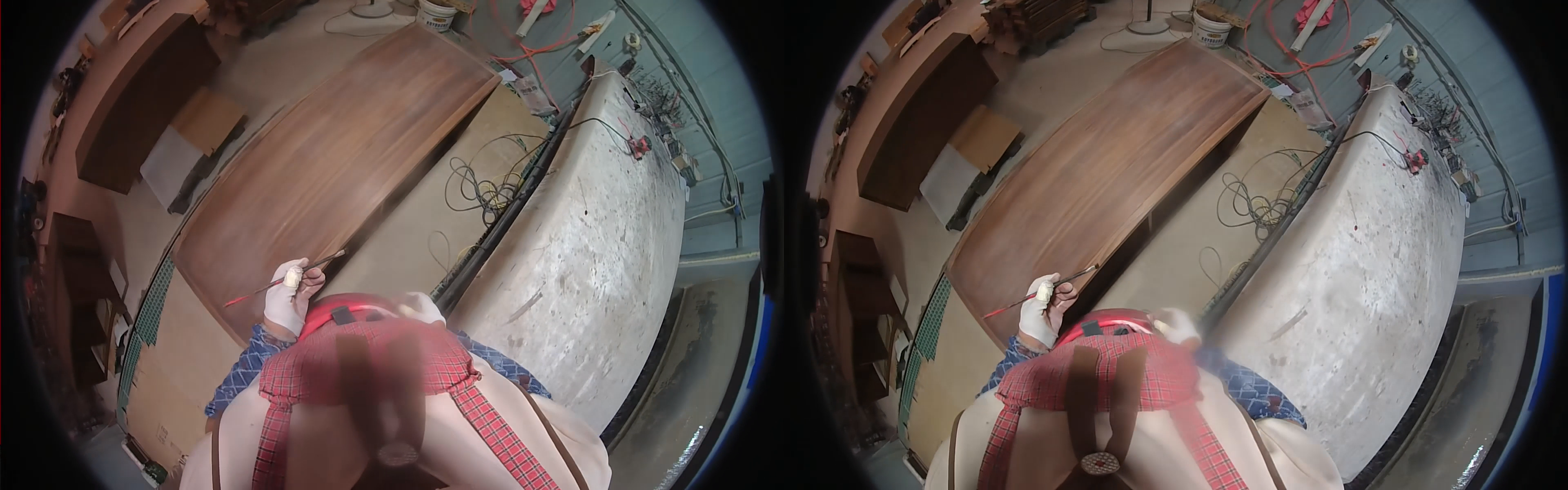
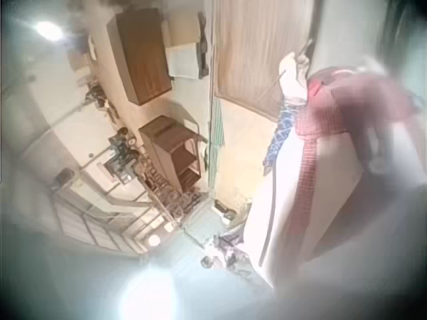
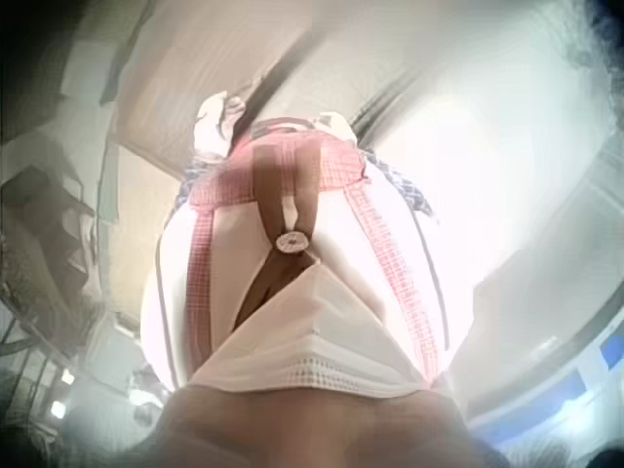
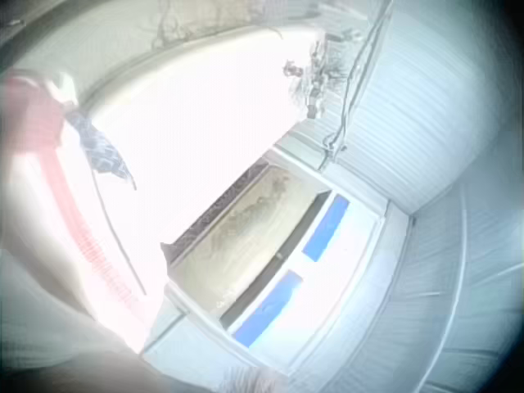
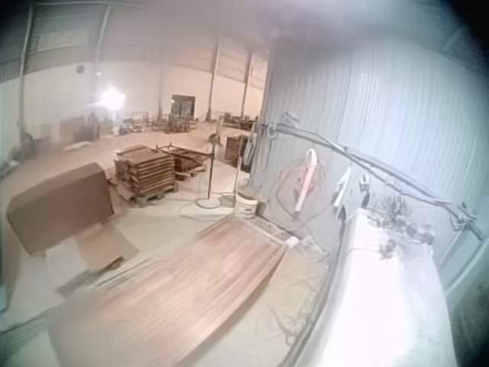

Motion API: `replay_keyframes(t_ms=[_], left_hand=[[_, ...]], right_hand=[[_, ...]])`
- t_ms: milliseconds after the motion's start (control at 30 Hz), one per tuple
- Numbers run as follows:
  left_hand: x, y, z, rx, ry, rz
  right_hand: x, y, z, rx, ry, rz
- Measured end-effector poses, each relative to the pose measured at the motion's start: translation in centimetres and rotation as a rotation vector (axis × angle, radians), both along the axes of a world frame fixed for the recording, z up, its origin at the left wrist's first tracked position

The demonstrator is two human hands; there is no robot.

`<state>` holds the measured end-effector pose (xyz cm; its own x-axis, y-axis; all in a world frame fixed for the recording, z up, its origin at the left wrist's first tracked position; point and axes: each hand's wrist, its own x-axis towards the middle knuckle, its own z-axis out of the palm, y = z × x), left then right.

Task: The person rubs a wooden surface with a cloth while using a thin metal tool to check or scrape specific areas, then uses a power sander on a different workstation component.

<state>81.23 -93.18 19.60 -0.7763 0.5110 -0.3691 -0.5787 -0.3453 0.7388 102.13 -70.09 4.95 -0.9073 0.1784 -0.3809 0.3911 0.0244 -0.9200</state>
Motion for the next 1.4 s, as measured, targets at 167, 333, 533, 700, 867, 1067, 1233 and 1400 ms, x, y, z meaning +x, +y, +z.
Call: replay_keyframes(t_ms=[167,333,533,700,867,1067,1233,1400], left_hand=[[-4.3,3.0,-2.7,0.029,-0.085,-0.029],[-9.8,8.4,-6.4,0.085,-0.187,-0.081],[-17.7,15.8,-10.6,0.127,-0.326,-0.139],[-23.3,21.7,-13.1,0.048,-0.344,-0.167],[-26.8,29.3,-14.5,-0.043,-0.431,-0.193],[-28.2,40.5,-16.1,-0.032,-0.439,-0.222],[-30.2,50.5,-20.2,-0.118,-0.419,-0.243],[-31.3,57.7,-21.8,-0.248,-0.215,-0.362]], right_hand=[[-2.6,1.2,7.0,0.125,-0.124,-0.156],[-4.1,6.2,5.3,-0.241,-0.080,-0.216],[-8.8,11.0,5.5,0.195,-0.137,-0.013],[-11.7,14.7,3.1,0.375,-0.131,0.267],[-15.7,18.6,0.3,0.548,-0.029,0.477],[-18.6,24.2,-3.1,0.570,0.100,0.377],[-17.8,27.6,-10.1,0.228,-0.244,0.103],[-17.4,30.1,-10.7,0.203,-0.274,0.076]])
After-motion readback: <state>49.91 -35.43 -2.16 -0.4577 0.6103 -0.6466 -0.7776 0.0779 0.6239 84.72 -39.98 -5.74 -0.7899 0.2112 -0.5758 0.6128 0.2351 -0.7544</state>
